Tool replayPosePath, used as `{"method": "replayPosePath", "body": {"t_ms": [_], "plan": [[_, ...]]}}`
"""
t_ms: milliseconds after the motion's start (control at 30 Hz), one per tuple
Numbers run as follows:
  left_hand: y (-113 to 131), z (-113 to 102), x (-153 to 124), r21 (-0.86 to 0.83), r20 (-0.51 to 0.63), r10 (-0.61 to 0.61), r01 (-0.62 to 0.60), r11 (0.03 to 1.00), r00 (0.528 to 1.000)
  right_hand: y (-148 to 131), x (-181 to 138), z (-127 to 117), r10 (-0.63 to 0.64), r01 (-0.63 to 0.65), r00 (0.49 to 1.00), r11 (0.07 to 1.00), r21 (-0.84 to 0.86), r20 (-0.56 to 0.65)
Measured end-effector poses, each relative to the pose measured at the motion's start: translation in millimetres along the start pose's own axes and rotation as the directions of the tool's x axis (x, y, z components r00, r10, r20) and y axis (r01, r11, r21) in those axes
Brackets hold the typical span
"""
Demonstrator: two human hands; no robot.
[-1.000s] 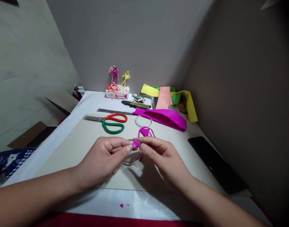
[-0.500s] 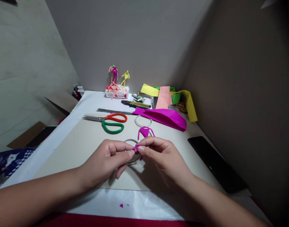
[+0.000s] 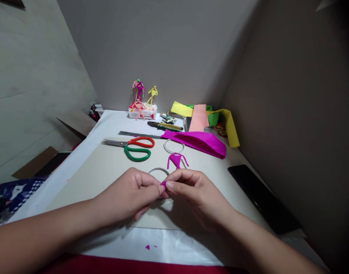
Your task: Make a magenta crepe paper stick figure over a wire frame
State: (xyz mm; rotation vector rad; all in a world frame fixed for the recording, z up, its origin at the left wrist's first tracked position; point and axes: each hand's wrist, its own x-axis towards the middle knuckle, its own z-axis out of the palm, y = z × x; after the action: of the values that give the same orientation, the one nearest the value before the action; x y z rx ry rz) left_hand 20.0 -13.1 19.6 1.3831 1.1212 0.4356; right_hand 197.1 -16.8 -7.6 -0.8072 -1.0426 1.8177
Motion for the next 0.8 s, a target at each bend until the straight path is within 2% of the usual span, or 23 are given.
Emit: {"method": "replayPosePath", "body": {"t_ms": [133,200,300,367,467,567,800], "plan": [[-1.2,-1.5,-0.3,0.010,-0.005,0.006,-0.005,1.000,1.000,0.2,-2.6,3.9,-0.024,0.022,0.999,0.999,-0.046,-0.039],[-1.7,-2.3,-0.2,0.020,-0.007,0.003,-0.003,1.000,1.000,-0.6,-4.3,6.1,-0.121,0.104,0.990,0.976,-0.194,-0.079],[-1.4,-2.9,0.8,0.040,-0.015,-0.004,0.005,0.999,1.000,-2.0,-5.9,8.6,-0.367,0.283,0.927,0.823,-0.493,-0.081],[-1.4,-2.7,2.0,0.043,-0.041,-0.001,0.003,0.999,0.999,-1.9,-5.5,8.8,-0.408,0.297,0.909,0.772,-0.563,-0.081],[-2.3,-1.5,3.9,0.032,-0.090,0.012,-0.010,0.999,0.996,0.6,-3.2,6.6,-0.280,0.186,0.950,0.864,-0.468,-0.138],[-3.8,-0.6,4.9,0.031,-0.083,0.026,-0.023,0.999,0.996,3.3,-0.8,3.7,-0.184,0.136,0.973,0.943,-0.303,-0.136],[-7.7,-1.8,6.0,-0.072,-0.060,0.115,-0.119,0.990,0.992,-0.4,0.9,4.3,-0.140,0.112,0.977,0.979,-0.170,-0.159]]}}
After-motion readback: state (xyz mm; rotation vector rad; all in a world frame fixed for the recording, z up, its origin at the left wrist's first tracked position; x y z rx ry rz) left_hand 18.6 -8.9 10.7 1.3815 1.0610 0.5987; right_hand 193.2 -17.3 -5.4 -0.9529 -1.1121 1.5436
